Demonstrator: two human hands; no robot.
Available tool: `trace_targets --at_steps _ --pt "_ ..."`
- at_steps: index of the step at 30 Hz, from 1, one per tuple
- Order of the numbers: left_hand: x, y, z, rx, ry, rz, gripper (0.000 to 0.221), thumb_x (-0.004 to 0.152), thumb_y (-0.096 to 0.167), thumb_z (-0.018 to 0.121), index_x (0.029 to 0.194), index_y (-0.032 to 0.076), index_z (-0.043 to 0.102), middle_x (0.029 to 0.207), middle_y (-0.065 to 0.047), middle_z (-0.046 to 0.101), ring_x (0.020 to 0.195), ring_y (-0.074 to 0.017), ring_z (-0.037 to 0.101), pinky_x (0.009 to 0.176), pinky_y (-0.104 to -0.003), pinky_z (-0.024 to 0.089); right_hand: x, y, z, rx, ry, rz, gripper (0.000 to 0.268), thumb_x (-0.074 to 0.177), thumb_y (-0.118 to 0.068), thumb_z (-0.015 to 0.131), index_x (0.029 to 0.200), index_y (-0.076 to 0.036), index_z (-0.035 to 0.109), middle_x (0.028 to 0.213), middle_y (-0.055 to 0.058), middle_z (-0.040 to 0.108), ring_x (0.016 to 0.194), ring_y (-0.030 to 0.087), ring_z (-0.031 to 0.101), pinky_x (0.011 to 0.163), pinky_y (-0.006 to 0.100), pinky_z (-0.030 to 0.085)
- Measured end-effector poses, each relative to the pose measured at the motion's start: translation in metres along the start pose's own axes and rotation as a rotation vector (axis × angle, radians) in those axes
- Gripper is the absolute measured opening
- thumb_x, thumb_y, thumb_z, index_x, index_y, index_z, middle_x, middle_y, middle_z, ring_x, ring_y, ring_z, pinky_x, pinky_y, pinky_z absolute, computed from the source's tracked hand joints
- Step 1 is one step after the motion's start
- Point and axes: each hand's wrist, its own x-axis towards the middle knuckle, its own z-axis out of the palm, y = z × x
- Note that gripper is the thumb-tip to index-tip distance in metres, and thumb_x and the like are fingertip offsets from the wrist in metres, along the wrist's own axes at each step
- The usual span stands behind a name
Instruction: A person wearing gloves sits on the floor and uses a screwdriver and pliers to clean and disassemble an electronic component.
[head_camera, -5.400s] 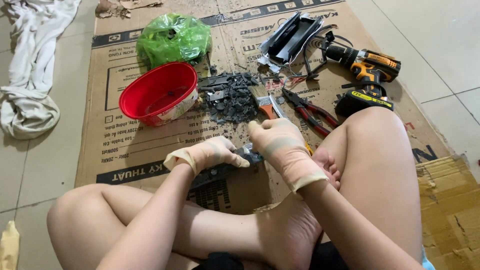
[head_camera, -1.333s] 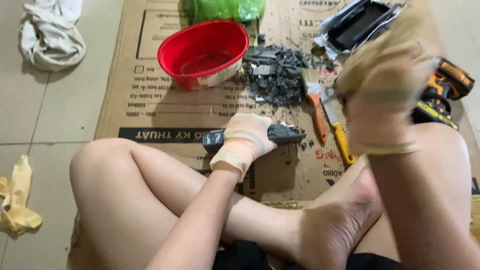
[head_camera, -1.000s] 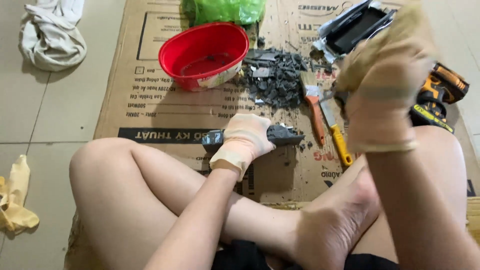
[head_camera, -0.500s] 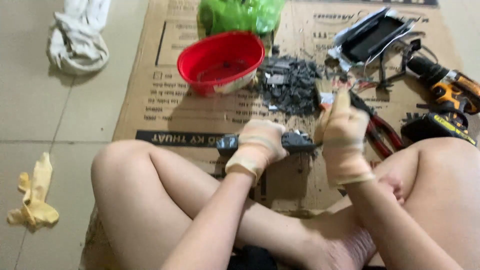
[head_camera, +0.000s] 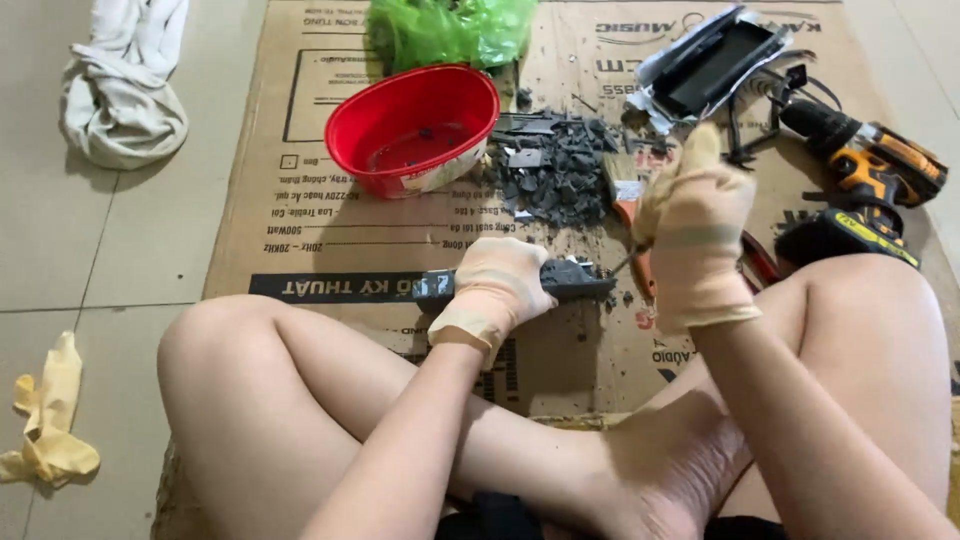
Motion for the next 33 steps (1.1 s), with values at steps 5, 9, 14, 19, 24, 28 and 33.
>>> trace_targets --at_steps 5,9,14,19,24,28,33 --pt "-0.001 0.002 0.002 -0.036 0.009 -0.055 0.042 0.078 0.038 0.071 0.116 0.021 0.074 0.102 -0.008 0.076 0.105 -0.0313 0.072 0.092 -0.048 0.059 0.028 -0.027 -0.014 0.331 -0.166 -0.321 0.058 0.114 -0.002 0.039 0.057 -0.013 0.033 0.042 0.008 0.028 0.032 0.021 0.035 0.04 0.034 0.035" --pt "0.001 0.001 0.004 -0.024 -0.004 -0.029 0.04 0.079 0.037 0.069 0.115 0.02 0.073 0.1 -0.009 0.076 0.105 -0.0334 0.072 0.092 -0.05 0.059 -0.013 0.016 0.007 0.294 -0.196 -0.055 0.063 0.11 -0.009 0.034 0.047 -0.014 0.037 0.035 0.009 0.03 0.024 0.019 0.036 0.03 0.03 0.034" --pt "0.001 0.001 0.001 0.022 -0.017 -0.031 0.044 0.079 0.039 0.065 0.119 0.022 0.072 0.106 -0.007 0.076 0.11 -0.031 0.071 0.094 -0.048 0.058 -0.002 -0.054 0.0 0.236 -0.102 -0.127 0.059 0.115 -0.024 0.042 0.056 -0.022 0.043 0.046 -0.008 0.038 0.035 0.01 0.039 0.036 0.024 0.039" --pt "-0.002 0.002 -0.004 -0.019 -0.037 -0.059 0.046 0.079 0.038 0.069 0.122 0.02 0.071 0.108 -0.01 0.075 0.11 -0.0335 0.07 0.095 -0.05 0.058 -0.006 0.0 0.009 0.181 -0.038 -0.225 0.054 0.101 -0.003 0.041 0.047 -0.006 0.048 0.036 0.013 0.039 0.029 0.023 0.045 0.038 0.031 0.041" --pt "-0.003 0.0 0.0 -0.005 -0.026 -0.014 0.046 0.08 0.04 0.068 0.121 0.019 0.071 0.108 -0.01 0.075 0.111 -0.0339 0.07 0.094 -0.05 0.058 0.016 -0.004 -0.004 0.205 -0.143 -0.24 0.059 0.112 -0.009 0.046 0.053 -0.006 0.052 0.041 0.017 0.044 0.033 0.027 0.051 0.045 0.028 0.047" --pt "-0.001 0.002 -0.006 -0.015 -0.03 -0.024 0.046 0.08 0.038 0.068 0.121 0.02 0.071 0.107 -0.01 0.075 0.11 -0.0335 0.071 0.094 -0.049 0.058 -0.016 0.027 0.0 0.176 -0.078 -0.111 0.042 0.107 -0.01 0.035 0.066 -0.014 0.041 0.044 -0.004 0.034 0.034 0.011 0.036 0.033 0.026 0.031" --pt "0.002 -0.002 0.002 -0.018 -0.034 -0.001 0.046 0.081 0.038 0.072 0.122 0.019 0.072 0.108 -0.011 0.075 0.109 -0.0336 0.071 0.094 -0.049 0.058 0.004 0.019 -0.004 -0.112 -0.195 -0.026 0.043 0.113 -0.025 0.023 0.108 -0.004 0.06 0.06 -0.012 0.035 0.041 0.001 0.023 0.031 0.019 0.015"
